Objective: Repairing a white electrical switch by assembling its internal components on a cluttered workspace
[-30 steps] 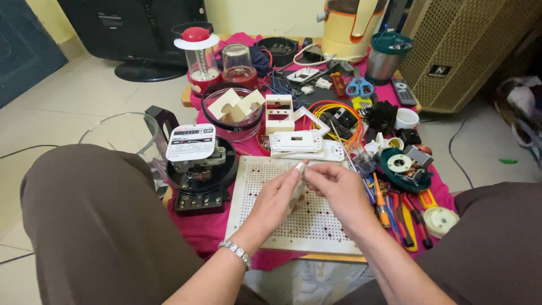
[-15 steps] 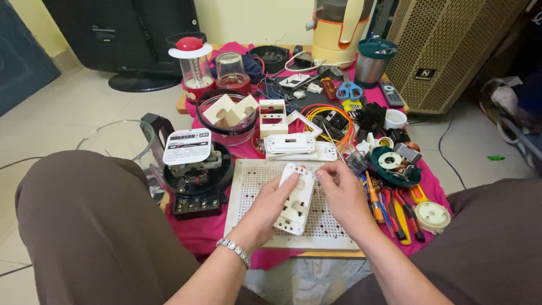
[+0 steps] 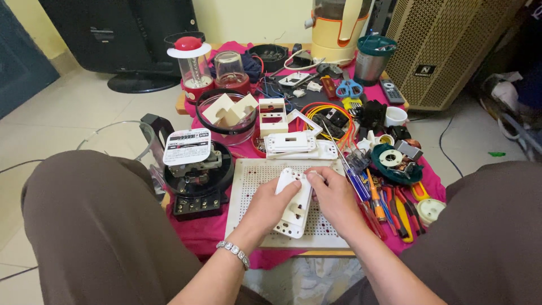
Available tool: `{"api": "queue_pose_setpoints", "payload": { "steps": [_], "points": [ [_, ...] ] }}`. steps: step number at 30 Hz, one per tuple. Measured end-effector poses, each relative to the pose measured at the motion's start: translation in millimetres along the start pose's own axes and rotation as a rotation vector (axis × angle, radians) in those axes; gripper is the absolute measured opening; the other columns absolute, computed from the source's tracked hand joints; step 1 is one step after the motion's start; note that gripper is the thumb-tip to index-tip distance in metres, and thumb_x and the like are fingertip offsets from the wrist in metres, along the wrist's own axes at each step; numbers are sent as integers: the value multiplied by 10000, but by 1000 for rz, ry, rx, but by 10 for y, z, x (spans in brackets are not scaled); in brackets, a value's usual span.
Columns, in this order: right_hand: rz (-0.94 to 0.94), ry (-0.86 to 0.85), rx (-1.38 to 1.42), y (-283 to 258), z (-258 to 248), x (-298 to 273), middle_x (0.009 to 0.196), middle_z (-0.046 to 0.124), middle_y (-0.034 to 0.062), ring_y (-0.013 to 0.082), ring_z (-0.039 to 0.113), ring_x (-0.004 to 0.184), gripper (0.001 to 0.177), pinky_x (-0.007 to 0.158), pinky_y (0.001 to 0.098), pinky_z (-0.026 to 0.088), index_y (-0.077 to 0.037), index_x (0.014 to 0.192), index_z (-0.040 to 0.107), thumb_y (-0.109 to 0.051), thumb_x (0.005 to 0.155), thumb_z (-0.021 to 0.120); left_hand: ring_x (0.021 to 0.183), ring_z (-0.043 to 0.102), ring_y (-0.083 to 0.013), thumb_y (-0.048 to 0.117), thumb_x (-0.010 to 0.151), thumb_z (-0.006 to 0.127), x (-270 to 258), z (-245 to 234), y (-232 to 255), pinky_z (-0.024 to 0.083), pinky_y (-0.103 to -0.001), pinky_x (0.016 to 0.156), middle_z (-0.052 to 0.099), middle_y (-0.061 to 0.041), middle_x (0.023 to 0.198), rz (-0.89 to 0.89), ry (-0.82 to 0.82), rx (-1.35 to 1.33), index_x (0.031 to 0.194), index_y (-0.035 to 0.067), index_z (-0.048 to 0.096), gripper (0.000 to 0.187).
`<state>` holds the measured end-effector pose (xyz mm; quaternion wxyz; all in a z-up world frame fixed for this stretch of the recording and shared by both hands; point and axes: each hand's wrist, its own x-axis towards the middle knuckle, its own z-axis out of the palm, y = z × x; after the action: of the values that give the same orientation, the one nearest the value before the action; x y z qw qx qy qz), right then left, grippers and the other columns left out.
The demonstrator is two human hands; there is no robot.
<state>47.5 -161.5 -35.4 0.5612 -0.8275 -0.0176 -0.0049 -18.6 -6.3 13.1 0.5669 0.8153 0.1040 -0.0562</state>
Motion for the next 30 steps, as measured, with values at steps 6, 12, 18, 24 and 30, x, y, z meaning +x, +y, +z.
{"api": "queue_pose_setpoints", "payload": {
  "steps": [6,12,18,24,30],
  "points": [
    [95,86,134,45,13,-15,829,763,158,201,725,688,273,671,343,632,-90,1129,785,-216,978,596,1268,617,-317,510,865,662,-41,23,77,494,-458,1030,709,-168,1251,-27,-17,-79,1337,93,669,630],
    [206,32,431,-283,36,-219,1158,730,166,232,683,949,310,846,413,617,-47,1227,765,-186,988,625,1420,439,-418,313,894,696,-200,-49,298,341,-511,1173,510,-297,1456,6,16,-204,1529,15,394,764],
    [217,-10,441,-109,75,-145,927,719,78,121,655,767,286,711,246,612,-49,1190,776,-170,943,698,1433,430,-385,462,787,779,63,36,-32,330,-481,1187,520,-248,1451,25,-21,-98,1522,117,444,878],
    [211,-2,427,117,74,-55,879,671,49,97,623,741,278,668,229,595,-16,1137,766,-222,965,693,1359,527,-349,387,800,813,122,138,-140,428,-451,1114,622,-220,1360,53,20,-141,1461,59,511,797],
    [222,43,336,-159,55,-202,888,687,103,118,616,745,334,670,244,587,41,1201,734,-198,978,662,1035,674,-258,298,879,741,-52,129,100,572,-344,849,667,-207,1191,-40,64,-235,1447,12,489,684]
  ]
}}
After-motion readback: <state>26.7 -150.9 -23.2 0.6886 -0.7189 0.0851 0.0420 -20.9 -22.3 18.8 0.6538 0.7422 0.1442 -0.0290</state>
